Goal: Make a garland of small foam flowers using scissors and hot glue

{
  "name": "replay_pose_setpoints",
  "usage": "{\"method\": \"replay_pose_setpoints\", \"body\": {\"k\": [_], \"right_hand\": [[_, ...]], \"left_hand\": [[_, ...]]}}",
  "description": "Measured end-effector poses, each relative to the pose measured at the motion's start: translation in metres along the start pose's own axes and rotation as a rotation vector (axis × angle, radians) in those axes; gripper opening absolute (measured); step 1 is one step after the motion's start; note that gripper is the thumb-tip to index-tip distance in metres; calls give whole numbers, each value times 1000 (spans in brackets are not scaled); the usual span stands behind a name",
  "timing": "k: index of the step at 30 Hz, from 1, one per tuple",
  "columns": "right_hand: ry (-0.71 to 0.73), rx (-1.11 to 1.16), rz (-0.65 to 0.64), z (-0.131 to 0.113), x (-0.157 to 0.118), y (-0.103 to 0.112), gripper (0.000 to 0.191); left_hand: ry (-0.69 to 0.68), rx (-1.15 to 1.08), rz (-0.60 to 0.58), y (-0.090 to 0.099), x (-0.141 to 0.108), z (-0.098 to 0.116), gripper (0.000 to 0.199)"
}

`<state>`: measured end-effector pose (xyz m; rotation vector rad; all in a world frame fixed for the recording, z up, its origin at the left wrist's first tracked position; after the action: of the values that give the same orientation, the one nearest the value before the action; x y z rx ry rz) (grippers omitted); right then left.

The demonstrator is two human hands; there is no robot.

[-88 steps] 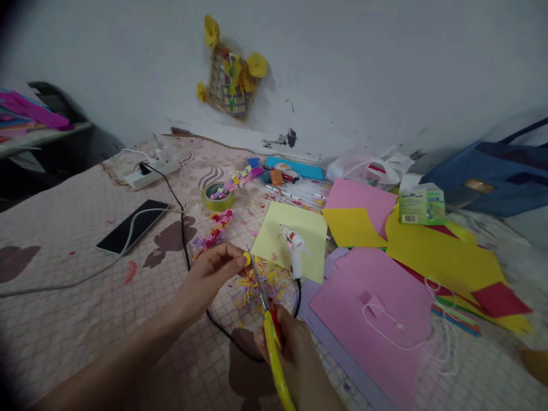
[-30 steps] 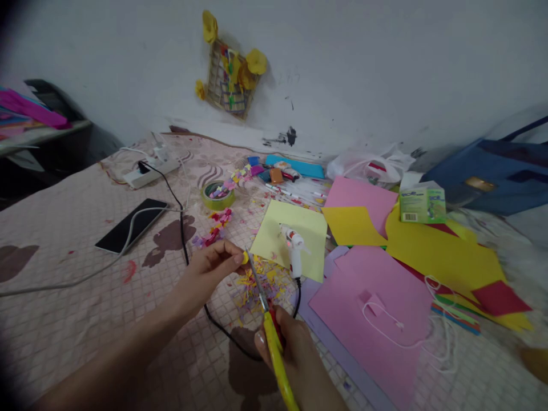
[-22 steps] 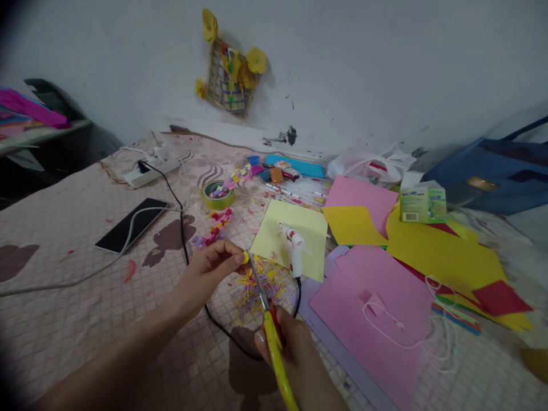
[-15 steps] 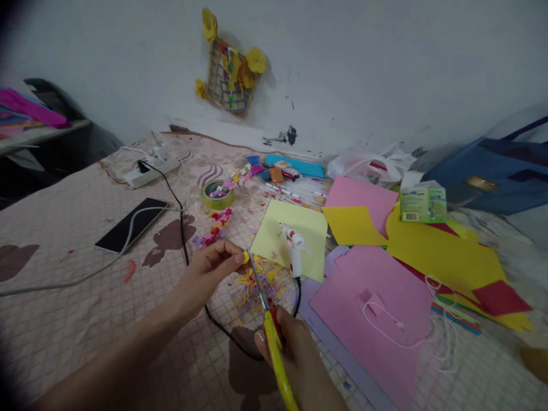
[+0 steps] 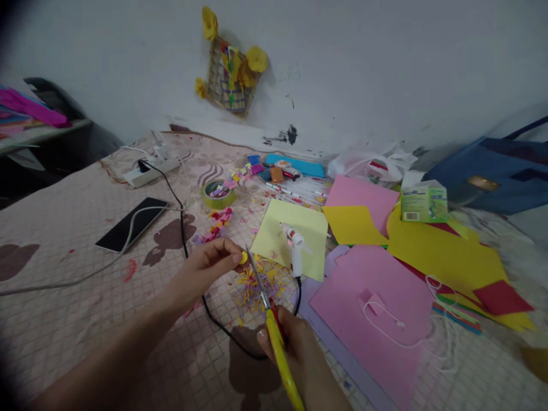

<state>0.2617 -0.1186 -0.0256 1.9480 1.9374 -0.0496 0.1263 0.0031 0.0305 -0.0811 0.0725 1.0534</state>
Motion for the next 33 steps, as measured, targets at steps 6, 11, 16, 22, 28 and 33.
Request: {"method": "replay_pose_setpoints", "body": {"k": [6, 11, 16, 22, 28, 33], "right_hand": [[-13, 137, 14, -1, 0, -2, 44], [65, 140, 54, -9, 5, 2, 48], [52, 162, 74, -10, 4, 4, 46], [-7, 222, 119, 3, 5, 10, 29], [16, 147, 76, -17, 6, 11, 21], [28, 81, 130, -26, 7, 14, 17]], "left_hand": [[33, -15, -55, -7, -1, -7, 19], [3, -17, -68, -11, -1, -6, 19], [-7, 48, -128, -14, -3, -8, 18], [-37, 285, -359, -32, -12, -15, 19], [-59, 382, -519, -45, -21, -17, 7], [-62, 404, -483, -44, -19, -18, 9]]}}
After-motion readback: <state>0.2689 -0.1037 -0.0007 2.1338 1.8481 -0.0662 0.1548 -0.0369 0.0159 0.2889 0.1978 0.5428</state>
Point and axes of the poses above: each hand's wrist, its own x-axis towards the middle knuckle, its own y-axis out of the back of the hand, z = x × y, the point moved 6 cm from there along x, towards the middle knuckle, and after that the axes turned 8 degrees about x, right-handed, at the moved point
